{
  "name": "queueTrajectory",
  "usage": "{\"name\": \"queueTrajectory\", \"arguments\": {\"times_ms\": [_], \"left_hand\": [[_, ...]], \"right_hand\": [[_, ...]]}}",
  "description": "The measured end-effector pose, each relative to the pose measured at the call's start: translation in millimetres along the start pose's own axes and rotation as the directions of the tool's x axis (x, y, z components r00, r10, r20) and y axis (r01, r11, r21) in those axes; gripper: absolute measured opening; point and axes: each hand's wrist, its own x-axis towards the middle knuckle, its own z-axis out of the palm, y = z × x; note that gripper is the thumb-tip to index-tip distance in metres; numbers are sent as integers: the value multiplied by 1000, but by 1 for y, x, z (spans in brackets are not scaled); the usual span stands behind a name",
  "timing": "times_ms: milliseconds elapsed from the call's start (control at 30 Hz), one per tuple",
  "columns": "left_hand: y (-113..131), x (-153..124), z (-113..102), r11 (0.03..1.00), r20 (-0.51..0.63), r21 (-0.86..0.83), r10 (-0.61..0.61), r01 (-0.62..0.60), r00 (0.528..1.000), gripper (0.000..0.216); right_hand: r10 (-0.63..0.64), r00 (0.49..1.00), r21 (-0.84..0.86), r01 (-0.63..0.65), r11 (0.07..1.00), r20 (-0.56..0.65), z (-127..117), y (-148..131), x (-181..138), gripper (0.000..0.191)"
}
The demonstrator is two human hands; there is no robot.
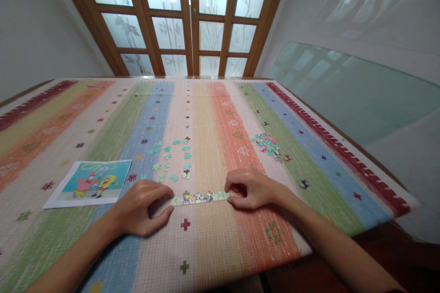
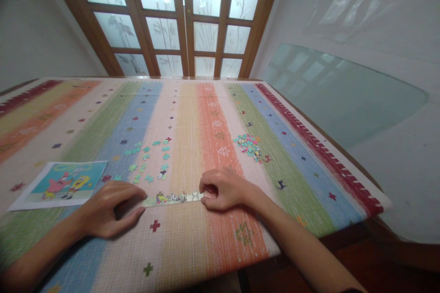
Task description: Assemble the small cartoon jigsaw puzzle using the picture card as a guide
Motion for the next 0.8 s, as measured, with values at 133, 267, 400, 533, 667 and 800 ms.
{"name": "queueTrajectory", "arguments": {"times_ms": [133,267,400,533,667,800], "left_hand": [[0,1,-1,1000,15,14,-10,10,1000,15],[0,1,0,1000,4,18,-8,7,1000,14],[-1,0,2,1000,-12,20,-21,21,1000,13],[-1,0,3,999,-26,-1,-45,45,999,13],[-2,0,3,999,-40,-3,-54,54,998,14],[-3,-1,3,999,-33,-6,-37,37,999,13]], "right_hand": [[-6,1000,-3,6,1000,-9,1,0,2,7],[2,1000,-6,-2,1000,1,2,0,3,7],[26,1000,7,-26,1000,2,2,-1,5,8],[43,999,32,-44,999,24,1,-2,8,8],[60,996,29,-61,998,59,0,-1,9,8],[22,999,27,-23,999,50,1,2,8,9]]}}
